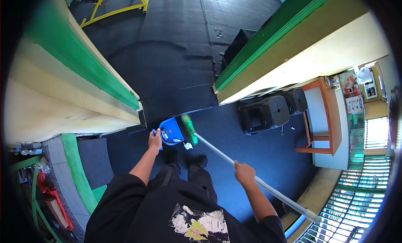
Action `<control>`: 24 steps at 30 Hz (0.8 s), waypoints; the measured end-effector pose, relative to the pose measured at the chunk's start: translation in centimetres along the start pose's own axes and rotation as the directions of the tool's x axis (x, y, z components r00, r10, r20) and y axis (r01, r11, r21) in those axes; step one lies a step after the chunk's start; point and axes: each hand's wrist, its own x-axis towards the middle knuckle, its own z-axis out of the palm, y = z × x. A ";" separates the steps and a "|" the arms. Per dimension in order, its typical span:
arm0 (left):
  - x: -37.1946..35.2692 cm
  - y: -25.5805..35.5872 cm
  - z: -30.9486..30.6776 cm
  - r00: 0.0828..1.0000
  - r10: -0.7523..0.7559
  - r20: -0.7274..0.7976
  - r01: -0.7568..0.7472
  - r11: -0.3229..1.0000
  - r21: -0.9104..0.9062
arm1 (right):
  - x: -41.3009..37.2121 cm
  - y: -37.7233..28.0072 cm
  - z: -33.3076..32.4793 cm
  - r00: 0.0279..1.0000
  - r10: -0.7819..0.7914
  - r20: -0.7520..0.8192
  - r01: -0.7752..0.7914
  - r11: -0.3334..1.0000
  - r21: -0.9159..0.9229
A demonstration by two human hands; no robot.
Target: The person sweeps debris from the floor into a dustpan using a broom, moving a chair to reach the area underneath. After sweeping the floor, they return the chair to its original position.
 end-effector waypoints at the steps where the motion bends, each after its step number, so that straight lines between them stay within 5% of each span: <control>1: -0.2 -0.3 -0.6 1.000 0.008 0.003 -0.008 1.000 0.007 | -0.8 0.8 -0.9 0.999 0.040 0.031 -0.040 0.999 0.010; 8: 0.0 -2.6 -3.3 0.999 0.025 0.041 -0.028 0.996 0.080 | -5.0 3.1 4.0 0.952 0.297 0.073 -0.301 0.952 0.058; 10: -1.4 -1.4 -3.1 0.998 0.000 0.055 -0.003 0.998 0.055 | -4.9 2.7 6.6 0.900 0.387 0.199 -0.418 0.897 0.144; 15: 1.1 -3.5 -1.8 0.997 0.043 0.067 -0.048 0.996 0.072 | -1.5 -2.1 15.8 0.931 0.179 0.319 -0.300 0.873 0.384; 20: 1.4 -2.9 -1.2 0.998 0.028 0.056 -0.030 0.999 0.038 | -0.4 -10.1 10.4 0.946 0.041 0.321 -0.169 0.909 0.381; 24: 1.8 -3.3 -2.9 1.000 0.021 0.002 -0.021 0.999 0.031 | -2.0 -7.8 4.6 0.934 0.112 0.340 -0.222 0.926 0.305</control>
